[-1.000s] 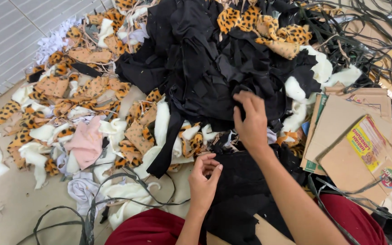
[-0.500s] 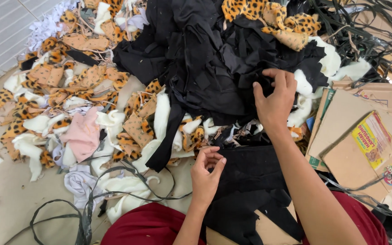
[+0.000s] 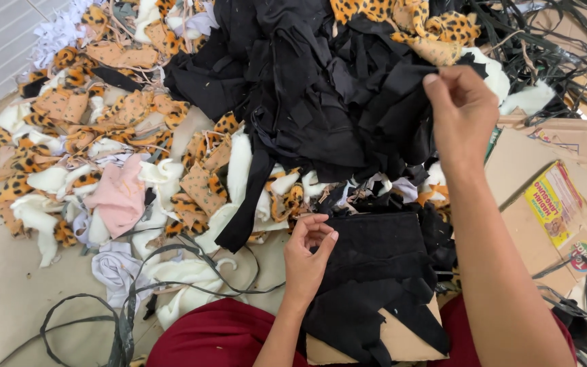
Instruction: Layer black fabric scraps onto a cardboard template
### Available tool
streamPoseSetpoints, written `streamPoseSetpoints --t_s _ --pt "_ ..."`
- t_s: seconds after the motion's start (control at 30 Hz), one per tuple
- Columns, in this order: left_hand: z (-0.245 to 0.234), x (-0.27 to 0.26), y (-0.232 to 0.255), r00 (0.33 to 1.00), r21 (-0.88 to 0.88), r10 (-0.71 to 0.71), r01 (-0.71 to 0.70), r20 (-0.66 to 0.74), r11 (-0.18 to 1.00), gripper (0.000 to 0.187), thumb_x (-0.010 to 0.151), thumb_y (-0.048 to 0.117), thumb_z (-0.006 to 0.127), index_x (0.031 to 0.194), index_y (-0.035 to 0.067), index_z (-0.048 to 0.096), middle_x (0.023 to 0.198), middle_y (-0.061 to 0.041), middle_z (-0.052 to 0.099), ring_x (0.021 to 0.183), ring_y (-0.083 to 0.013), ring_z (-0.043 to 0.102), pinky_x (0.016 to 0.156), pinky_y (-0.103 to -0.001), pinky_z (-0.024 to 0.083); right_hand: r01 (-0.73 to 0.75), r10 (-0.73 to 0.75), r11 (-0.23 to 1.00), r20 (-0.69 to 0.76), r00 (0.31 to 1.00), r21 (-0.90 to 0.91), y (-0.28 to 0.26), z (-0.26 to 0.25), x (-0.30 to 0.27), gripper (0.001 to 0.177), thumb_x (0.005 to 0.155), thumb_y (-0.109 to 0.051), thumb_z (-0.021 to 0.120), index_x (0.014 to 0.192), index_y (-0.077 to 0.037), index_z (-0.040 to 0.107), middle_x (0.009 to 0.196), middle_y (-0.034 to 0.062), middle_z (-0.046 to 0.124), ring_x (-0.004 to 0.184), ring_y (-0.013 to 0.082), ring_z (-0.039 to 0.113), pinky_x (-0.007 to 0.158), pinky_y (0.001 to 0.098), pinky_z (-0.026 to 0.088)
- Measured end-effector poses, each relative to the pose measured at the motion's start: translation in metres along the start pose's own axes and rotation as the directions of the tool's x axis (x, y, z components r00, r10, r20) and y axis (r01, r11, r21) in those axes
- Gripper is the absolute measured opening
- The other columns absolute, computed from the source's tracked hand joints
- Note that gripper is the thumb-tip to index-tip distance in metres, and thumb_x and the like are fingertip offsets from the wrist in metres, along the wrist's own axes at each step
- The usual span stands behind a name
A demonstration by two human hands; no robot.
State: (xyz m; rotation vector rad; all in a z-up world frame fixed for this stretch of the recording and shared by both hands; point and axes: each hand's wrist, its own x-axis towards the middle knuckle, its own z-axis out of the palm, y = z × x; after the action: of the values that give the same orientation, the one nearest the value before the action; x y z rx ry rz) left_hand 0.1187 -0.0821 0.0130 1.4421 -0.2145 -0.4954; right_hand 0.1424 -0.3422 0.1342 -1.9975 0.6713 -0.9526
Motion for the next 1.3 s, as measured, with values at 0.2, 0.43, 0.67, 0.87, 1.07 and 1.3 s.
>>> streamPoseSetpoints --t_s 0.2,0.43,0.67,0.87,1.07,1.3 --pt "-0.001 -0.001 0.005 1.000 -0.027 -0.019 0.018 -0.003 0.999 0.024 0.090 0.012 0.072 0.113 0.011 0.068 0.093 -0.002 0.070 0.084 -0.0115 0.065 0.081 -0.027 0.055 0.273 -0.275 0.961 -0.044 0.960 -0.050 -0.001 -0.025 0.018 0.013 0.108 -0.001 0.073 0.115 -0.011 0.076 0.114 0.0057 0.069 0.108 0.0180 0.057 0.093 0.0360 0.046" --pt "-0.001 0.000 0.002 0.997 -0.175 -0.028 0.041 0.076 0.984 0.028 0.091 0.013 0.072 0.118 0.008 0.065 0.097 -0.004 0.069 0.091 -0.0137 0.066 0.086 -0.028 0.056 -0.233 0.192 0.767 0.131 0.972 0.598 -0.041 -0.048 -0.001 0.027 0.108 -0.015 0.059 0.083 -0.021 0.053 0.077 -0.0103 0.050 0.073 0.0054 0.050 0.072 0.0237 0.049" --pt "0.003 -0.017 0.003 0.872 -0.493 -0.042 0.315 0.488 0.811 0.064 0.096 0.044 0.062 0.144 0.002 0.050 0.133 -0.014 0.060 0.121 -0.0222 0.060 0.098 -0.038 0.054 -0.844 0.450 0.145 0.725 0.521 0.516 -0.004 -0.035 -0.110 0.028 0.098 -0.023 0.061 0.119 -0.005 0.063 0.098 0.0101 0.070 0.081 0.0226 0.070 0.071 0.0340 0.055" --pt "-0.002 -0.046 -0.008 0.838 -0.364 -0.110 0.347 0.535 0.864 0.086 0.088 0.042 0.075 0.154 0.006 0.034 0.147 -0.014 0.045 0.137 -0.0238 0.041 0.110 -0.042 0.041 -0.956 0.648 -0.105 0.748 0.142 0.273 -0.040 -0.039 -0.177 0.037 0.089 -0.022 0.070 0.114 0.005 0.071 0.076 0.0145 0.067 0.051 0.0213 0.066 0.042 0.0300 0.052" --pt "0.005 -0.066 0.009 0.889 -0.206 -0.231 0.331 0.396 0.921 0.051 0.085 0.017 0.082 0.132 0.007 0.064 0.124 -0.005 0.068 0.114 -0.0124 0.061 0.100 -0.030 0.050 -0.984 0.596 0.115 0.783 0.178 0.136 0.021 -0.077 -0.237 0.069 0.077 0.008 0.062 0.146 0.002 0.057 0.102 0.0275 0.070 0.068 0.0273 0.073 0.052 0.0382 0.059" --pt "-0.018 -0.098 0.021 0.946 -0.025 -0.265 0.275 0.187 0.961 0.017 0.092 0.013 0.073 0.106 0.006 0.080 0.103 -0.010 0.079 0.102 -0.0146 0.067 0.096 -0.031 0.052 -0.900 0.493 0.432 0.849 0.191 -0.049 0.021 -0.113 -0.269 0.052 0.087 0.008 0.064 0.136 -0.004 0.073 0.113 0.0079 0.077 0.082 0.0102 0.068 0.069 0.0255 0.057"
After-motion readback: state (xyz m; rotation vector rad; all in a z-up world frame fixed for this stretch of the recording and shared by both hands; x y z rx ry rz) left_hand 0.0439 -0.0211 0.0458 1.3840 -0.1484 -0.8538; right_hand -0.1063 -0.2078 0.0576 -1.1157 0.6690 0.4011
